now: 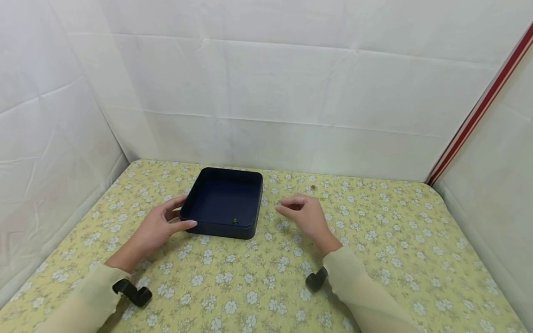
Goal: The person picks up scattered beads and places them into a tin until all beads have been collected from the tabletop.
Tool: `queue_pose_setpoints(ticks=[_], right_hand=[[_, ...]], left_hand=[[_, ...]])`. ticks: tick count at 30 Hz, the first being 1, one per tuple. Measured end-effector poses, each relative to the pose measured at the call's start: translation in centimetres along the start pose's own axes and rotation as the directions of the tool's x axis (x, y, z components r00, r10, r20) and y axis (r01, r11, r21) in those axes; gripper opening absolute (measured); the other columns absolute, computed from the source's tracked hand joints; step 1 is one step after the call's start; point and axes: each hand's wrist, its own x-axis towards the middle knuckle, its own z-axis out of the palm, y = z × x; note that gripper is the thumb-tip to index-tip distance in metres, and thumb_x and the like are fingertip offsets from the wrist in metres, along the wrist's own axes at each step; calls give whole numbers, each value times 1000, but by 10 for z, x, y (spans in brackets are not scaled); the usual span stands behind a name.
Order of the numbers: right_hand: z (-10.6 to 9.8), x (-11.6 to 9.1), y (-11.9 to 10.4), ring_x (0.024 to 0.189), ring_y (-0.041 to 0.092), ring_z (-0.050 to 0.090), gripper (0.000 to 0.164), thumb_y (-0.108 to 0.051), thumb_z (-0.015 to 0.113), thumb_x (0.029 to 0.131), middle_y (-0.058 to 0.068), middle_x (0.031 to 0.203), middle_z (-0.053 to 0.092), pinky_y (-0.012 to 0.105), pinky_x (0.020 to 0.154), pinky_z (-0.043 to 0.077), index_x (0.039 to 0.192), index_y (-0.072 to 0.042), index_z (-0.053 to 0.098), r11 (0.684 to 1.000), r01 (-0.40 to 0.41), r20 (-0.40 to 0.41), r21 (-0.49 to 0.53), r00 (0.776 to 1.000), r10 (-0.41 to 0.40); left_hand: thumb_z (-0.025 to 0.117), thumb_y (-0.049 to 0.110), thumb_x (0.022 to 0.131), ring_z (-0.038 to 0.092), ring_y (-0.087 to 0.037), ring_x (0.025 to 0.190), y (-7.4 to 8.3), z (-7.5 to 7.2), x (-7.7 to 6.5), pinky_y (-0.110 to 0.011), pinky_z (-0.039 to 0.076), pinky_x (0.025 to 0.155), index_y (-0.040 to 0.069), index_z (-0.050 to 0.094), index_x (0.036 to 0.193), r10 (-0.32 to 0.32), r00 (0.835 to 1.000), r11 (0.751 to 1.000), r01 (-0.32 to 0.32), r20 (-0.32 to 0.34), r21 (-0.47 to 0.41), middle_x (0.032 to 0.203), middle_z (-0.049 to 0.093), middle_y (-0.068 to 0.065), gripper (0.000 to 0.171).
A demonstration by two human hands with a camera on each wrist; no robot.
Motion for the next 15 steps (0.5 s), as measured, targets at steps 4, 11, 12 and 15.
queue_pose_setpoints(ticks=[4, 11, 12, 15], right_hand=[[3, 2, -1, 98, 17, 69, 36, -33, 83, 88, 6, 117, 72, 33, 82, 62, 116, -11, 80, 1000, 7, 2, -3, 1000, -7], [8, 5, -6, 99, 18, 70, 38, -33, 83, 89, 6, 119, 73, 39, 85, 62, 118, -8, 78, 1000, 22, 24, 5, 999, -22], [9, 6, -6, 99, 19, 70, 39, -33, 83, 89, 6, 119, 73, 40, 84, 62, 118, -8, 78, 1000, 25, 28, 4, 999, -25], [11, 8, -7, 100, 20, 70, 40, -34, 82, 89, 5, 120, 73, 41, 84, 62, 119, -8, 78, 999, 35, 33, 1, 999, -35]], left_hand=[[79, 43, 90, 43, -39, 147, 0, 0, 0, -50, 53, 107, 20, 28, 164, 7, 1000, 1000, -7, -1, -4, 169, 29, -10, 93], [80, 44, 89, 44, -39, 146, -1, 0, 1, -49, 54, 106, 21, 29, 164, 2, 1000, 1000, -2, 1, -5, 169, 29, -10, 93], [80, 44, 89, 44, -39, 146, -1, 0, 1, -49, 54, 105, 21, 29, 164, 0, 1000, 1000, 0, 1, -5, 169, 29, -10, 93], [80, 44, 89, 44, -39, 146, -1, 0, 1, -49, 54, 105, 21, 29, 164, -3, 1000, 1000, 3, 0, -4, 169, 29, -10, 94]])
